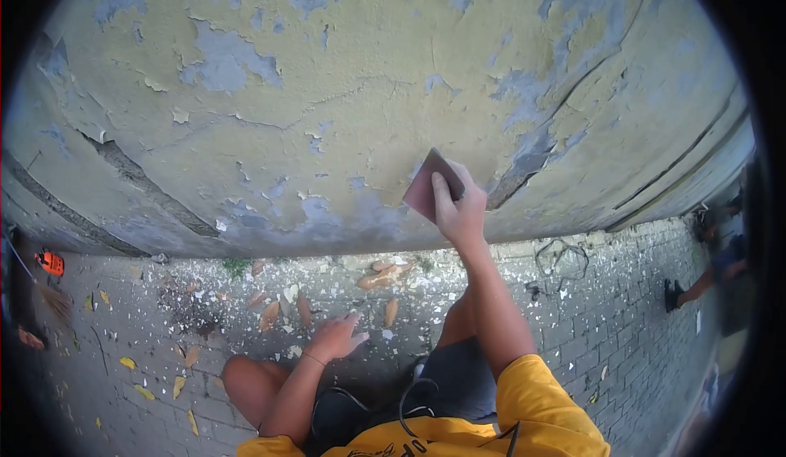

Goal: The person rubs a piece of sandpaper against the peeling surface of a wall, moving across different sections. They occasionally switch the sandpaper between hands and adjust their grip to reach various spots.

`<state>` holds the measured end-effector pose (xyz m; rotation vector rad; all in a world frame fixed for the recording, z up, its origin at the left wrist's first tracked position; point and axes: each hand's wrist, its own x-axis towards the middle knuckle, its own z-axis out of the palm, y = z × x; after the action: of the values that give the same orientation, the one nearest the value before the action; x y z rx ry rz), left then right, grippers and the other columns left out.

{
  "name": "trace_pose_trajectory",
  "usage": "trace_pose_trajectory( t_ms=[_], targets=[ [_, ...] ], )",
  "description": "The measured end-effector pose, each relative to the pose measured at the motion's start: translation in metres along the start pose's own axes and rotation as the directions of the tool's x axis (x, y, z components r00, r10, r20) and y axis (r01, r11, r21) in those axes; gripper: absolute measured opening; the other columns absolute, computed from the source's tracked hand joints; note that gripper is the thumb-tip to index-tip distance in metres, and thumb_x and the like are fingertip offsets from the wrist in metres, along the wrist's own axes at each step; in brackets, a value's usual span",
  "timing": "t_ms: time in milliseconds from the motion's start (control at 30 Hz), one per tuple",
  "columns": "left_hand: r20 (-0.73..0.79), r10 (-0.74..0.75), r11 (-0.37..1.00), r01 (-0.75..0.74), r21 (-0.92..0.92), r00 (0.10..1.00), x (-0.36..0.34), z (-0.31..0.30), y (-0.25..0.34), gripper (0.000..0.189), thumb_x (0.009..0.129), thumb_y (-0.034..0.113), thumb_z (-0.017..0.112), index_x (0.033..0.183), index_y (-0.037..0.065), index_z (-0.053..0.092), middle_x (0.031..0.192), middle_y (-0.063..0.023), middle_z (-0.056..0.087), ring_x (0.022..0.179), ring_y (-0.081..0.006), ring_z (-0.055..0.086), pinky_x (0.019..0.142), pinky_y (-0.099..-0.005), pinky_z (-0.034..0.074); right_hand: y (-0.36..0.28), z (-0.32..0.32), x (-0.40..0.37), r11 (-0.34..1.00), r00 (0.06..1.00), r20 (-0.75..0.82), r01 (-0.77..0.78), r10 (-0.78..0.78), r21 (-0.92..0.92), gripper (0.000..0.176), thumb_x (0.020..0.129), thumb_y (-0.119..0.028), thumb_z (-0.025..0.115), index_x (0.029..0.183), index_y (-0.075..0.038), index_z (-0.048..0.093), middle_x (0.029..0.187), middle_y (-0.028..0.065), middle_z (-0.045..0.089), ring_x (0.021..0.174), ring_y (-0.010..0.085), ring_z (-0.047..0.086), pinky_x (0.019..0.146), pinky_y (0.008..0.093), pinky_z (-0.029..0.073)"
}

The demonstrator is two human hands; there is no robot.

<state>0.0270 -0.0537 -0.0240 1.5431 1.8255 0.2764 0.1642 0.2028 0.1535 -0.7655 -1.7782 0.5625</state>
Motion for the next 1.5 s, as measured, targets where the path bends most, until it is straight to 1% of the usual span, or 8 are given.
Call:
trace_pose_trajectory(
  t_ms=[67, 333, 533, 800, 867, 1300, 1367, 1500],
  targets=[
    [0.012, -0.022, 1.000, 0.022, 0.010, 1.000, 0.002, 0.000, 0.000, 0.060, 0.093, 0.043, 0.059, 0.137, 0.004, 0.049, 0.131, -0.0218, 0.057, 0.123, -0.0394, 0.054, 0.104, -0.0468, 0.043, -0.009, -0.003, 0.004, 0.997, 0.982, -0.188, 0.005, 0.008, 0.072, 0.021, 0.092, -0.006, 0.064, 0.110, 0.003, 0.065, 0.093, 0.0144, 0.072, 0.083, 0.0206, 0.070, 0.075, 0.0310, 0.052],
    [-0.014, -0.004, 0.999, 0.005, 0.044, 1.000, -0.001, 0.004, 0.000, 0.059, 0.093, 0.045, 0.058, 0.136, 0.006, 0.049, 0.130, -0.0218, 0.057, 0.120, -0.0399, 0.056, 0.102, -0.0491, 0.044, 0.014, -0.005, -0.015, 0.861, 0.917, 0.359, 0.037, 0.172, -0.508, 0.028, 0.084, -0.011, 0.065, 0.113, -0.010, 0.066, 0.085, 0.0190, 0.069, 0.077, 0.0391, 0.068, 0.066, 0.0447, 0.054],
    [0.027, -0.018, 1.000, 0.017, 0.019, 0.999, -0.003, -0.005, 0.009, 0.064, 0.093, 0.045, 0.058, 0.141, 0.005, 0.047, 0.135, -0.0230, 0.054, 0.124, -0.0400, 0.053, 0.105, -0.0482, 0.042, -0.019, 0.005, -0.006, 0.903, 0.932, 0.223, 0.340, -0.286, -0.263, 0.027, 0.084, -0.011, 0.062, 0.111, -0.012, 0.067, 0.082, 0.0134, 0.068, 0.071, 0.0348, 0.067, 0.061, 0.0438, 0.054],
    [0.053, -0.018, 0.999, 0.016, 0.037, 0.998, -0.001, -0.007, 0.009, 0.065, 0.093, 0.045, 0.058, 0.142, 0.005, 0.044, 0.137, -0.0230, 0.053, 0.125, -0.0403, 0.052, 0.106, -0.0482, 0.041, 0.007, 0.002, -0.009, 0.811, 0.926, 0.370, 0.158, 0.076, -0.563, 0.031, 0.081, -0.010, 0.066, 0.112, -0.011, 0.068, 0.084, 0.0136, 0.069, 0.071, 0.0327, 0.068, 0.060, 0.0422, 0.053],
    [-0.029, 0.030, 0.999, -0.029, 0.040, 0.999, -0.001, 0.000, 0.005, 0.059, 0.093, 0.045, 0.058, 0.136, 0.005, 0.049, 0.126, -0.0225, 0.059, 0.117, -0.0389, 0.058, 0.101, -0.0478, 0.044, -0.002, 0.008, -0.006, 0.901, 0.934, 0.234, 0.331, -0.270, -0.281, 0.033, 0.081, -0.010, 0.066, 0.115, -0.012, 0.067, 0.087, 0.0144, 0.071, 0.073, 0.0326, 0.069, 0.061, 0.0421, 0.054],
    [0.029, -0.009, 1.000, 0.008, 0.029, 1.000, -0.005, -0.008, 0.009, 0.066, 0.092, 0.045, 0.058, 0.143, 0.005, 0.044, 0.137, -0.0231, 0.052, 0.124, -0.0412, 0.053, 0.106, -0.0486, 0.041, 0.010, 0.008, -0.015, 0.821, 0.927, 0.370, 0.160, 0.066, -0.548, 0.037, 0.082, -0.011, 0.067, 0.118, -0.012, 0.065, 0.090, 0.0138, 0.071, 0.074, 0.0334, 0.068, 0.063, 0.0414, 0.055],
    [0.044, -0.011, 1.000, 0.010, 0.021, 0.999, -0.004, -0.009, 0.008, 0.066, 0.092, 0.045, 0.059, 0.142, 0.005, 0.045, 0.137, -0.0234, 0.053, 0.124, -0.0414, 0.053, 0.105, -0.0487, 0.042, -0.002, 0.013, -0.015, 0.901, 0.937, 0.249, 0.316, -0.246, -0.296, 0.039, 0.081, -0.009, 0.066, 0.120, -0.014, 0.065, 0.092, 0.0130, 0.071, 0.075, 0.0330, 0.068, 0.063, 0.0412, 0.055],
    [0.053, -0.017, 1.000, 0.017, -0.005, 0.998, -0.004, -0.011, 0.008, 0.065, 0.092, 0.045, 0.059, 0.141, 0.004, 0.046, 0.136, -0.0238, 0.053, 0.123, -0.0416, 0.054, 0.105, -0.0488, 0.042, 0.005, 0.010, -0.020, 0.910, 0.949, 0.229, 0.283, -0.218, -0.302, 0.039, 0.081, -0.008, 0.066, 0.120, -0.014, 0.065, 0.093, 0.0129, 0.071, 0.076, 0.0327, 0.069, 0.063, 0.0410, 0.055]
  ],
)
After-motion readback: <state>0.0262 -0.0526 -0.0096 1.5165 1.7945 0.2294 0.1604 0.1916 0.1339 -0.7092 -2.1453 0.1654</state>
